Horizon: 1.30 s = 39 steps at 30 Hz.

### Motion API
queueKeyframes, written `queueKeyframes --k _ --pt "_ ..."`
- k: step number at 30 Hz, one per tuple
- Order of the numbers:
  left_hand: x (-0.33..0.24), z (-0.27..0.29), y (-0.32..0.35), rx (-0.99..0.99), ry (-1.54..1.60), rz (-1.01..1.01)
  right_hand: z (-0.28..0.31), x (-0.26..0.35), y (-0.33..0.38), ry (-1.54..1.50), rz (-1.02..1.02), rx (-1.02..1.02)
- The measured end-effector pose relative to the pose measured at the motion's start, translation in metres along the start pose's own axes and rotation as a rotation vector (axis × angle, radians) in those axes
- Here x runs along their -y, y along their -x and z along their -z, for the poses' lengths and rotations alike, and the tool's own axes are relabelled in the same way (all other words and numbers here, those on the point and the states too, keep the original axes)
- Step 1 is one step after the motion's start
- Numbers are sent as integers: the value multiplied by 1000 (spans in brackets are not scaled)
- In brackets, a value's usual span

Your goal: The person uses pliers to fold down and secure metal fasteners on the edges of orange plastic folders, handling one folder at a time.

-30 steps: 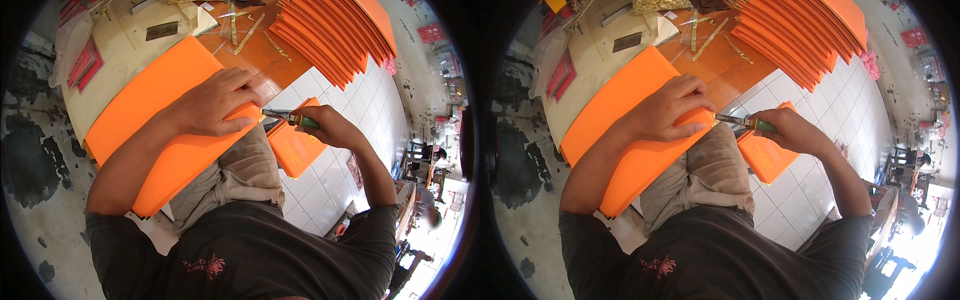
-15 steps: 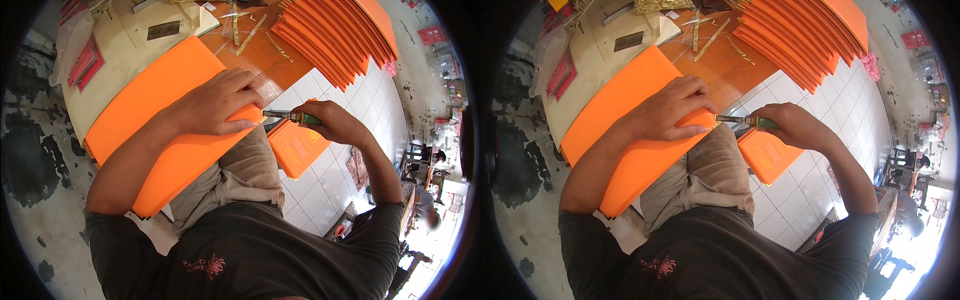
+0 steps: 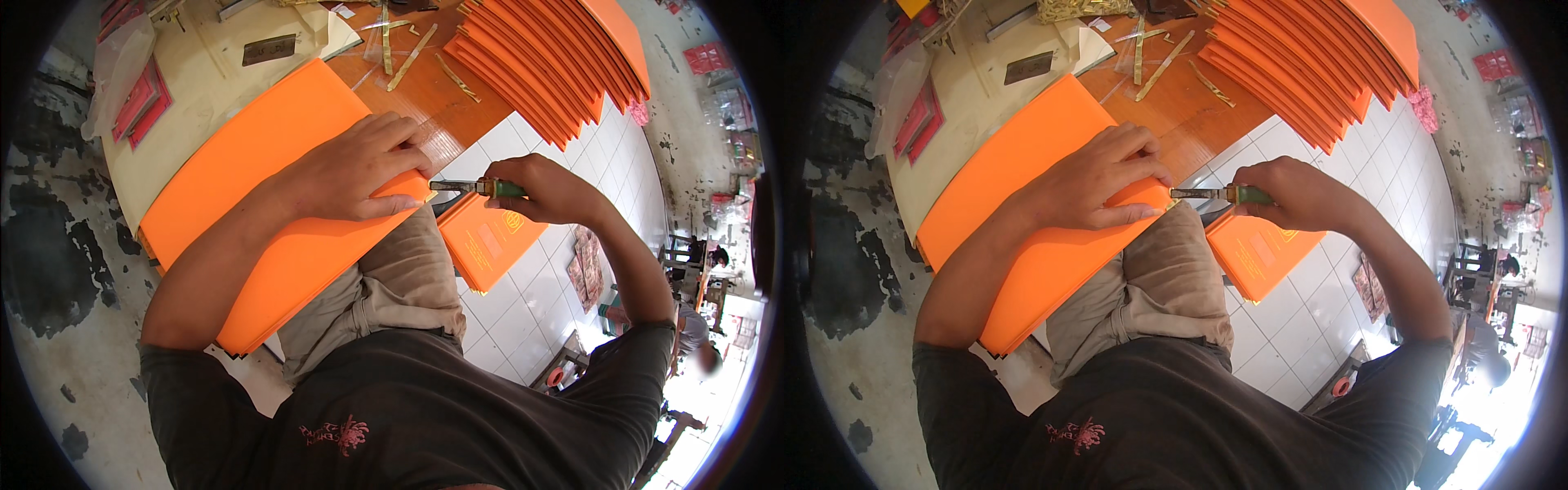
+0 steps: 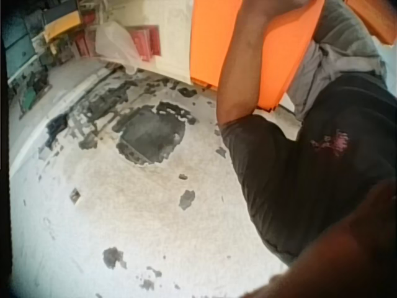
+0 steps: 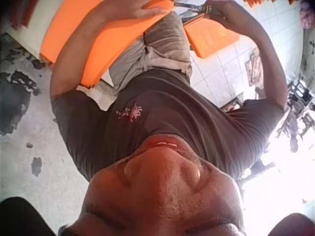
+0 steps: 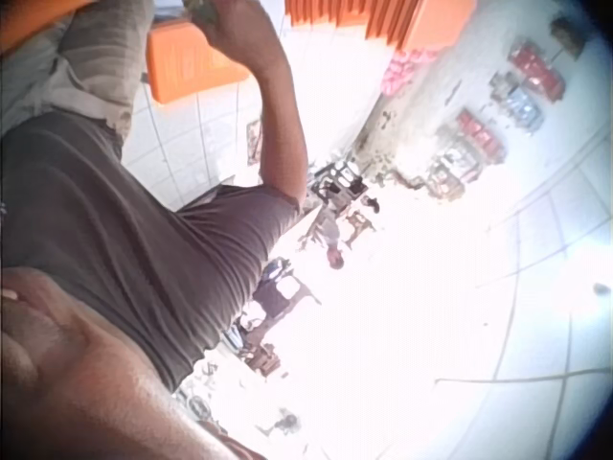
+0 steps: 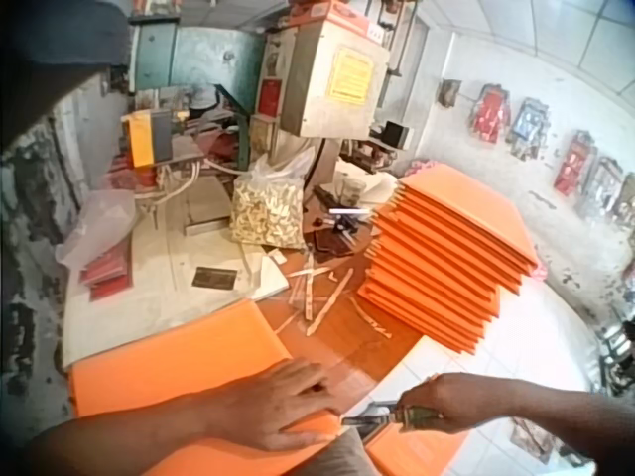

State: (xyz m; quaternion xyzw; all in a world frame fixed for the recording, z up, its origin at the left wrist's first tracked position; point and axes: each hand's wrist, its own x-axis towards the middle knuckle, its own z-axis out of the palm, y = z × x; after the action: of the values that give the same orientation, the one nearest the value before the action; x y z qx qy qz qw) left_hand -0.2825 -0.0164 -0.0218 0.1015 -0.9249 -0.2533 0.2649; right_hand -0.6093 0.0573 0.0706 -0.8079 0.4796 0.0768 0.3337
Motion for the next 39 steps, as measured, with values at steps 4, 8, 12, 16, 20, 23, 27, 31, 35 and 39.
queueKeyframes --k 4,8,12,16,20,23,27,31,35,39 --pt "0 0 0 4 7 9 14 6 -9 42 -57 87" --pt "0 1 -1 15 28 9 14 -7 -13 11 23 77" --pt "-2 0 -1 8 39 5 12 -13 -14 15 -5 111" --pt "0 -1 1 24 32 40 13 -14 -21 13 -34 146" --pt "0 -1 0 3 12 9 18 -15 -27 59 -11 157" --pt "1 -2 1 3 3 9 14 -19 -28 64 5 130" --pt "2 -2 0 8 20 3 13 -18 -29 98 -11 134" --pt "1 -2 1 14 1 13 12 -18 -29 87 -25 135" --pt "2 -2 0 10 8 14 13 -17 -30 126 -23 125" --pt "1 -3 2 2 13 19 14 -14 -32 130 -47 149"
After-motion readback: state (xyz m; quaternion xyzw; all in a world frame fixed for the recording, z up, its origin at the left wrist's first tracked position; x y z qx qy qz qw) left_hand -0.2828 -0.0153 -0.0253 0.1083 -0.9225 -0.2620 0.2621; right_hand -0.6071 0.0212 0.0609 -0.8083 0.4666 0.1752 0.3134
